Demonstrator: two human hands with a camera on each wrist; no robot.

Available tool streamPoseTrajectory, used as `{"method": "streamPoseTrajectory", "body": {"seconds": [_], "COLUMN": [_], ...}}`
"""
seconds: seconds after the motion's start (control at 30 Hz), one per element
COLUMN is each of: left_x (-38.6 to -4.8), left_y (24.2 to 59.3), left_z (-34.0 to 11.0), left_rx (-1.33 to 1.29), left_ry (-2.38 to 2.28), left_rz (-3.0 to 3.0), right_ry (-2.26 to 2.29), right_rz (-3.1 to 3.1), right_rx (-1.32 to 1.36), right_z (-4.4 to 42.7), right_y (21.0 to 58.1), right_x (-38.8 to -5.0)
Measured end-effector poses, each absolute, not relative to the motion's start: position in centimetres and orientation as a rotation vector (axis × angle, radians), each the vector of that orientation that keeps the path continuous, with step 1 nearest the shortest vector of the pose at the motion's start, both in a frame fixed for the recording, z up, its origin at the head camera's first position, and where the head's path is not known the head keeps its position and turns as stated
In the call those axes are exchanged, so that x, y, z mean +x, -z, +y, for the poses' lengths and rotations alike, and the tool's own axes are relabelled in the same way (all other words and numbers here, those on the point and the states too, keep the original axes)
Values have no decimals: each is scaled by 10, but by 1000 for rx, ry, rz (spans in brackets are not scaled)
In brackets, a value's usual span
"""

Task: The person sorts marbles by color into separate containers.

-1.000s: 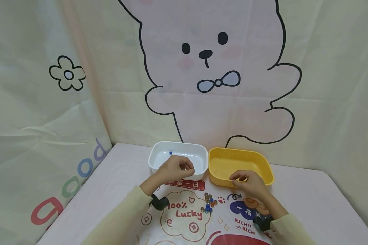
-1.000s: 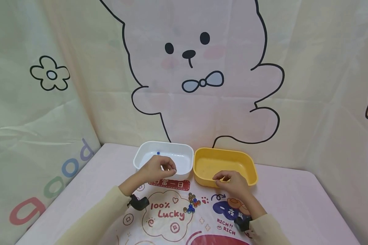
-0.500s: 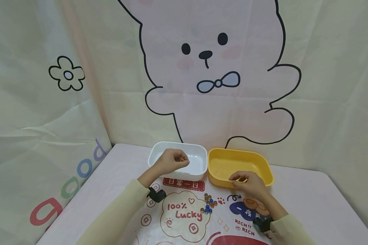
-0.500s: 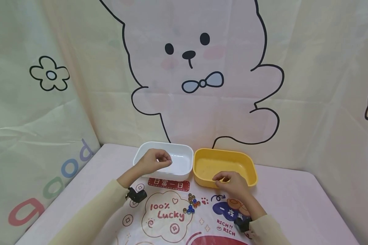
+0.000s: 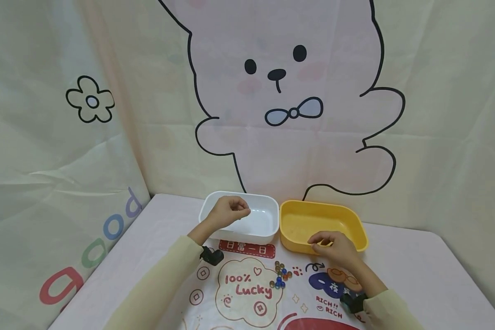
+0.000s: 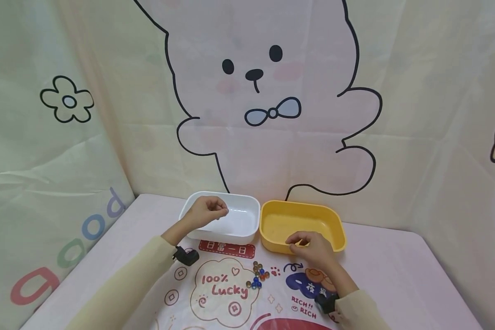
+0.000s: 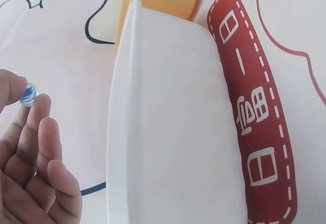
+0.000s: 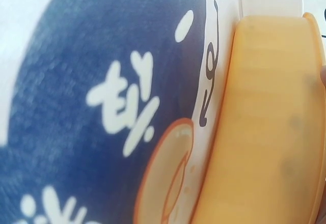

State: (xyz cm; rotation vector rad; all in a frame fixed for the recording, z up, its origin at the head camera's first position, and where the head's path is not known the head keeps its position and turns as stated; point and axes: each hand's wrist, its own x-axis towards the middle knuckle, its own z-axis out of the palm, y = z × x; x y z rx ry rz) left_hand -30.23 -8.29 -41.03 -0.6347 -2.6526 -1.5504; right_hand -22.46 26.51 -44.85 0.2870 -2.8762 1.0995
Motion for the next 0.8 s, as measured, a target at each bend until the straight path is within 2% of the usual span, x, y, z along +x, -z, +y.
{"method": "streamPoseTrajectory", "body": {"seconds": [0.8], "left_x": [-331], "left_y": [437], "left_z": [-83], "left_rx": [-486], "left_ry": [1506], "left_rz": [-2753], "right_ry": [-1097], "right_rz": [-2883], "right_rx": [274], "right_z": [266], "right_y": [449], "right_x": [-225]}}
